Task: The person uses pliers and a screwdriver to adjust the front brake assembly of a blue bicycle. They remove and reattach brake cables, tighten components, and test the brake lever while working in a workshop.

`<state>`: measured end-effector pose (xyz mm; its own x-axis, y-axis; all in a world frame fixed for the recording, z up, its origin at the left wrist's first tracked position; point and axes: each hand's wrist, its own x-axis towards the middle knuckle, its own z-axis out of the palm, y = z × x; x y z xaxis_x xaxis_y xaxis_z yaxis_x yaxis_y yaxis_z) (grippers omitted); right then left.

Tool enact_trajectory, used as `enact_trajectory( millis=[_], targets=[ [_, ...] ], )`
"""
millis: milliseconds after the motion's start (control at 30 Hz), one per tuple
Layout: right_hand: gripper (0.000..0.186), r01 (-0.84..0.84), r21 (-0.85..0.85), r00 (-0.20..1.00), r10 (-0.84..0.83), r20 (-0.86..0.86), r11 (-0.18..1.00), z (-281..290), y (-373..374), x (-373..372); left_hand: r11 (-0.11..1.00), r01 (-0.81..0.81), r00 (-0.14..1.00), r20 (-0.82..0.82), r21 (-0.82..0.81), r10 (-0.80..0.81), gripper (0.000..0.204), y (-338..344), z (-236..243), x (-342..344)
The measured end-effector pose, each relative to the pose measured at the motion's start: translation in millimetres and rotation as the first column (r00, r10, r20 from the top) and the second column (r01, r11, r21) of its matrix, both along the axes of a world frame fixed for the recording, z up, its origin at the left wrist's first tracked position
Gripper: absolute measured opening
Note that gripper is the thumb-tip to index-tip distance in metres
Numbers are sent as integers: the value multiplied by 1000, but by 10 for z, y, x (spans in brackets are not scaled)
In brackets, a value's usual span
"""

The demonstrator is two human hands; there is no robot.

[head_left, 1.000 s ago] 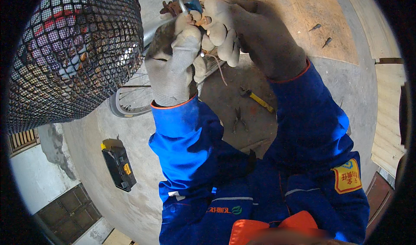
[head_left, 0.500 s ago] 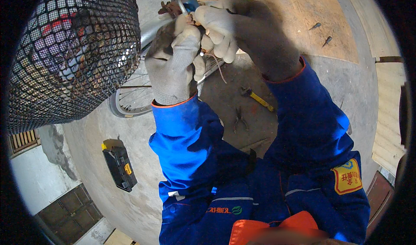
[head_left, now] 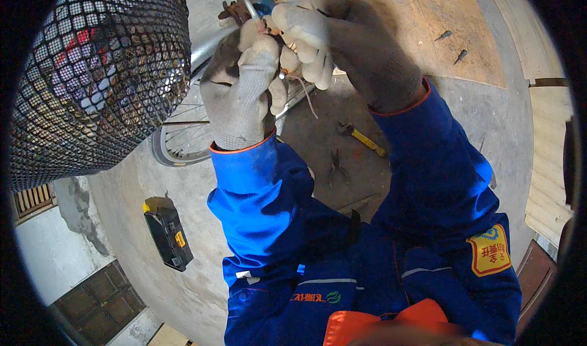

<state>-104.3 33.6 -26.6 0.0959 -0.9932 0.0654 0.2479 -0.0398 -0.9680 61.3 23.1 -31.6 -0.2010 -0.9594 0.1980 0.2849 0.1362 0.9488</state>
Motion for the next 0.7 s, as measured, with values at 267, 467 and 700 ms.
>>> enact_trajectory(
  millis=[267,467,700],
  targets=[
    [40,212,-145,977,-207,51,966,-134,20,47,998,-52,998,-32,31,53,39,-25,-28,-22],
    [35,20,-96,992,-32,-123,995,-42,66,-105,999,-17,1000,9,40,16,38,-22,10,6],
    [9,21,-306,985,-72,-154,952,-42,16,-23,996,-76,997,13,44,75,32,-27,-19,-2]
  ],
)
